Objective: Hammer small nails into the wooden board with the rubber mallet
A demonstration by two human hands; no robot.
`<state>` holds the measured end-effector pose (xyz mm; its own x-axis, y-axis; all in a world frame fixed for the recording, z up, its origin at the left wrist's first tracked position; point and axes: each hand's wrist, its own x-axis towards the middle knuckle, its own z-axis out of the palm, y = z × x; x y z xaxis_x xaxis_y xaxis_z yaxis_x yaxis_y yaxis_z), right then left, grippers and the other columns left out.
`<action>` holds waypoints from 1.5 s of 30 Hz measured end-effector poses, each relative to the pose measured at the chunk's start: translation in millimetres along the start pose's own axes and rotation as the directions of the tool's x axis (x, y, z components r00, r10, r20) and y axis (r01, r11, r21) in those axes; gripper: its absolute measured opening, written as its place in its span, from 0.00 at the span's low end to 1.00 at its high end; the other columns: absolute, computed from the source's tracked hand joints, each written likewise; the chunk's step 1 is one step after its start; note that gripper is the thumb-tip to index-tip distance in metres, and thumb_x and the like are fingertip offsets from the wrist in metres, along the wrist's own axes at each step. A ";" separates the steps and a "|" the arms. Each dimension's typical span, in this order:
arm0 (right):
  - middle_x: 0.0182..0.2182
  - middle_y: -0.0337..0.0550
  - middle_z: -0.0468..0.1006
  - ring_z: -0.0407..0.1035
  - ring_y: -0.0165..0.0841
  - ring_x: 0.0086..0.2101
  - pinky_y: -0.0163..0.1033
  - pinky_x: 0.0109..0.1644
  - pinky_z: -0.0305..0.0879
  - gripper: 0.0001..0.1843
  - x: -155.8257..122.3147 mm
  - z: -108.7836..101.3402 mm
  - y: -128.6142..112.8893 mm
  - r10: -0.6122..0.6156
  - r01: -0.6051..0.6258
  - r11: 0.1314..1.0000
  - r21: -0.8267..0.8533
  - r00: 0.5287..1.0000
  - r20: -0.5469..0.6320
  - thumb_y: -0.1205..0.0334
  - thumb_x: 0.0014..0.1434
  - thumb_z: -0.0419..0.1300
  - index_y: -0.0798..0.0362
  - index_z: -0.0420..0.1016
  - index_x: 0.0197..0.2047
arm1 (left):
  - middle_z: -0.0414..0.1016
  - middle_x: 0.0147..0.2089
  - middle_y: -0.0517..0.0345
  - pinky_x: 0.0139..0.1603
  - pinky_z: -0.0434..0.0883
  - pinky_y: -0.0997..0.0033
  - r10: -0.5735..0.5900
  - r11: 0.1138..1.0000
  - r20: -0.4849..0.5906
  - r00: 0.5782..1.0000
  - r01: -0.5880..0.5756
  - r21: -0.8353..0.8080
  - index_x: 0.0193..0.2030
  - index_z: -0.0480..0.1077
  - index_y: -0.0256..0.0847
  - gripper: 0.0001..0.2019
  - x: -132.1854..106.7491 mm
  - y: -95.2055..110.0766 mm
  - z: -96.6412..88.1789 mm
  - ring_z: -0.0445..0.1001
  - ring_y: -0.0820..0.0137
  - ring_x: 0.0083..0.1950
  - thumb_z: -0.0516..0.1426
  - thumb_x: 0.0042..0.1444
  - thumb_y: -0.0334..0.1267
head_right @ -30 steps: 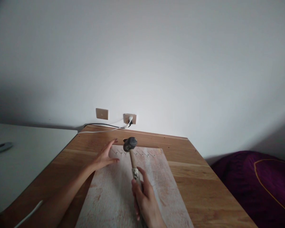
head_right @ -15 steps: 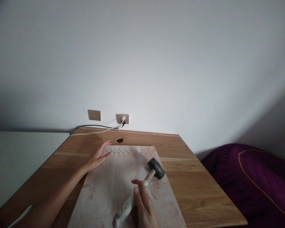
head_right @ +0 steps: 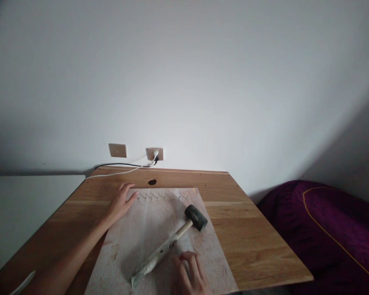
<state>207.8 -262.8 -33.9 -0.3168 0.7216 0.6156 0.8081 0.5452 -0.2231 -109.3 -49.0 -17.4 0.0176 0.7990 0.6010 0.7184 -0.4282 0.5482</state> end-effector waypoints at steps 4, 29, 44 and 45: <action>0.53 0.51 0.82 0.76 0.44 0.53 0.41 0.51 0.76 0.23 -18.1 3.9 20.9 -0.218 0.225 0.943 -0.244 0.974 0.057 0.50 0.72 0.52 0.49 0.72 0.64 | 0.71 0.51 0.47 0.59 0.73 0.50 0.004 0.999 -0.056 0.998 -0.001 0.042 0.48 0.72 0.41 0.13 1.3 -3.9 1.4 0.74 0.55 0.54 0.55 0.62 0.44; 0.68 0.50 0.68 0.64 0.49 0.65 0.56 0.67 0.65 0.34 -29.2 -96.6 122.1 0.322 -0.266 0.944 -0.195 0.874 0.364 0.40 0.63 0.61 0.40 0.68 0.69 | 0.62 0.63 0.46 0.67 0.67 0.45 0.149 0.989 0.114 0.982 -0.145 -0.041 0.57 0.68 0.46 0.19 -2.0 -7.4 -1.5 0.65 0.52 0.67 0.57 0.63 0.49; 0.57 0.52 0.81 0.75 0.51 0.57 0.48 0.58 0.75 0.32 -37.2 -170.7 210.5 0.464 -0.467 0.883 -0.055 0.847 0.259 0.37 0.51 0.69 0.40 0.82 0.56 | 0.66 0.61 0.47 0.64 0.69 0.50 0.168 0.985 0.182 0.969 -0.159 -0.065 0.56 0.68 0.45 0.16 -4.7 -4.4 0.2 0.71 0.56 0.63 0.56 0.64 0.46; 0.54 0.52 0.83 0.77 0.51 0.54 0.49 0.56 0.76 0.31 -27.6 -169.6 198.9 0.483 -0.487 0.873 -0.030 0.852 0.204 0.36 0.50 0.69 0.40 0.83 0.54 | 0.67 0.59 0.48 0.64 0.70 0.50 0.168 0.985 0.187 0.968 -0.157 -0.074 0.55 0.69 0.45 0.15 -4.7 -3.3 0.5 0.72 0.56 0.61 0.56 0.64 0.46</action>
<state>461.4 -246.7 32.9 0.0190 0.9648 0.2624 0.8745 0.1111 -0.4721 -111.4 -51.1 -22.3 0.2677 0.7804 0.5651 0.6536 -0.5780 0.4887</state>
